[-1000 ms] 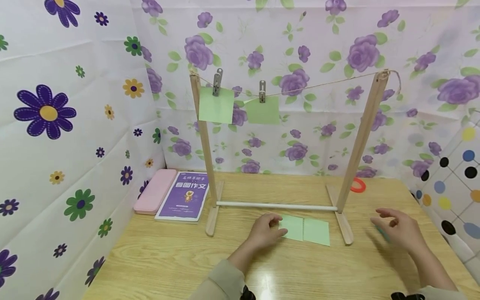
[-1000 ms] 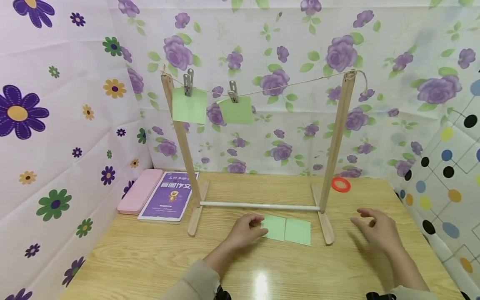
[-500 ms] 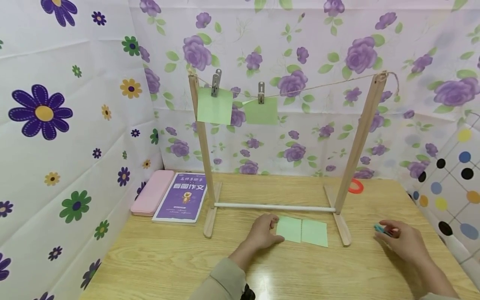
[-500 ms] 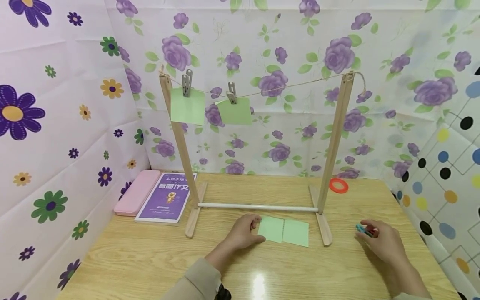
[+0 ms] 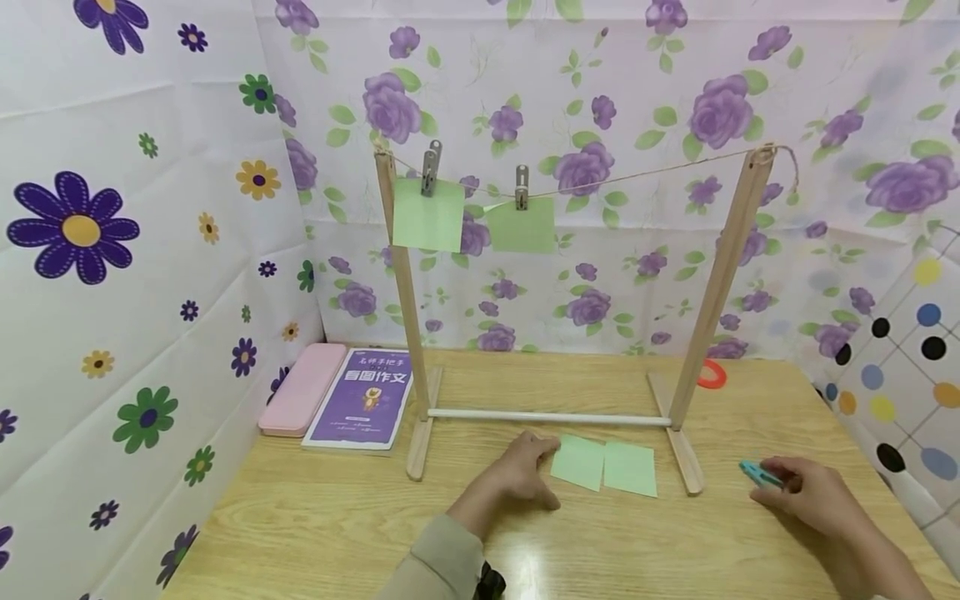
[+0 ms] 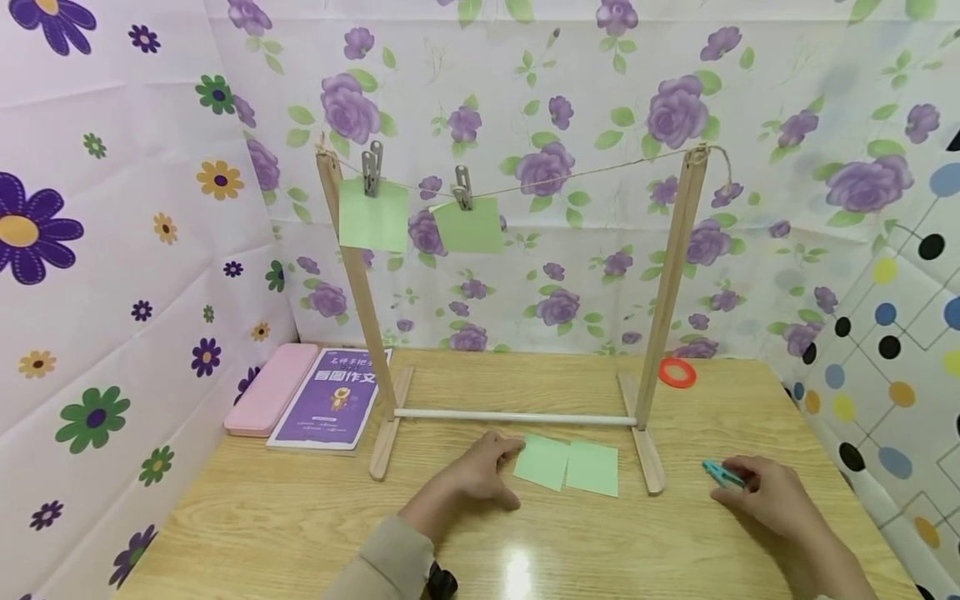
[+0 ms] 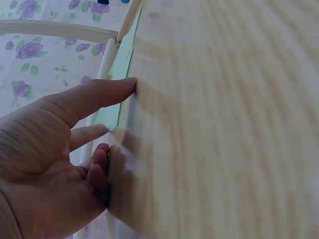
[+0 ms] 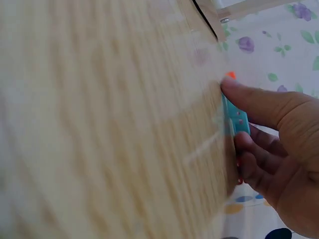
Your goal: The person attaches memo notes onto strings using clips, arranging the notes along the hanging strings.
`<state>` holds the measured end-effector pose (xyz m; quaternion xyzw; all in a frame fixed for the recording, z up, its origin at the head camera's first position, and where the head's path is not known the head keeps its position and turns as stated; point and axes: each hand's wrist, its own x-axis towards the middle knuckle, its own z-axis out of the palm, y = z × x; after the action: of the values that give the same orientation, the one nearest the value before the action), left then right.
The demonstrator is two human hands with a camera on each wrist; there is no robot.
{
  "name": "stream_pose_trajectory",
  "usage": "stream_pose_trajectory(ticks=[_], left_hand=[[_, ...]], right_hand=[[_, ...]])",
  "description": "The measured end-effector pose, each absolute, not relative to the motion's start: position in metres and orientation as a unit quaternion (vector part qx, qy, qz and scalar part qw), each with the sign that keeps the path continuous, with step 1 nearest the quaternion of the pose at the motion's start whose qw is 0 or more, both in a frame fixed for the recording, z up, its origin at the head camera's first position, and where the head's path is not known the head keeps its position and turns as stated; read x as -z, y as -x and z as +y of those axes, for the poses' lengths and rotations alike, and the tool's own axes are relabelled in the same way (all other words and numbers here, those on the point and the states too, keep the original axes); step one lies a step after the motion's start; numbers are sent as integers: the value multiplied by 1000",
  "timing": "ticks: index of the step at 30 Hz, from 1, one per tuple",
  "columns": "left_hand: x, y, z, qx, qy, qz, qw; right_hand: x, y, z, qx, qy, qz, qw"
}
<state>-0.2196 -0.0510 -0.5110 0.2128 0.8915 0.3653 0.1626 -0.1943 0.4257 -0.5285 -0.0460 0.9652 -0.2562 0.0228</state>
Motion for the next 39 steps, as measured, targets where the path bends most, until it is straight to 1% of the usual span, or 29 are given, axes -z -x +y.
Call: stream_pose_trajectory(ticks=[2,4,9,11,13,17,21,24,29,32,34,39], left_hand=[[508,220,-51,-362,-214,892,165],[506,221,-50,-361,-214,893,162],[509,225,-40,-351,-191,910,110],[511,226,-36,-335,-181,920,91],[513,226,-34,-321,-177,927,84],[512,225,-36,-329,-175,923,98],[509,226,-40,-346,-174,913,130],[506,228,-38,-369,-156,906,139],[508,230,-26,-372,-110,917,96],[510,228,-23,-353,-111,926,83],[510,226,-24,-361,-122,920,94],[508,222,-36,-400,-151,892,144]], right_hand=[[528,193,426,260,45,964,36],[527,192,427,259,48,964,35],[525,191,429,251,54,966,16],[524,191,428,252,52,966,19],[523,192,428,254,47,966,27],[522,192,428,254,39,966,42],[525,191,429,253,41,966,37],[528,191,430,256,45,965,33],[529,192,431,260,48,964,37],[529,191,431,260,50,964,39],[529,190,430,258,56,964,40],[529,190,427,273,63,958,55]])
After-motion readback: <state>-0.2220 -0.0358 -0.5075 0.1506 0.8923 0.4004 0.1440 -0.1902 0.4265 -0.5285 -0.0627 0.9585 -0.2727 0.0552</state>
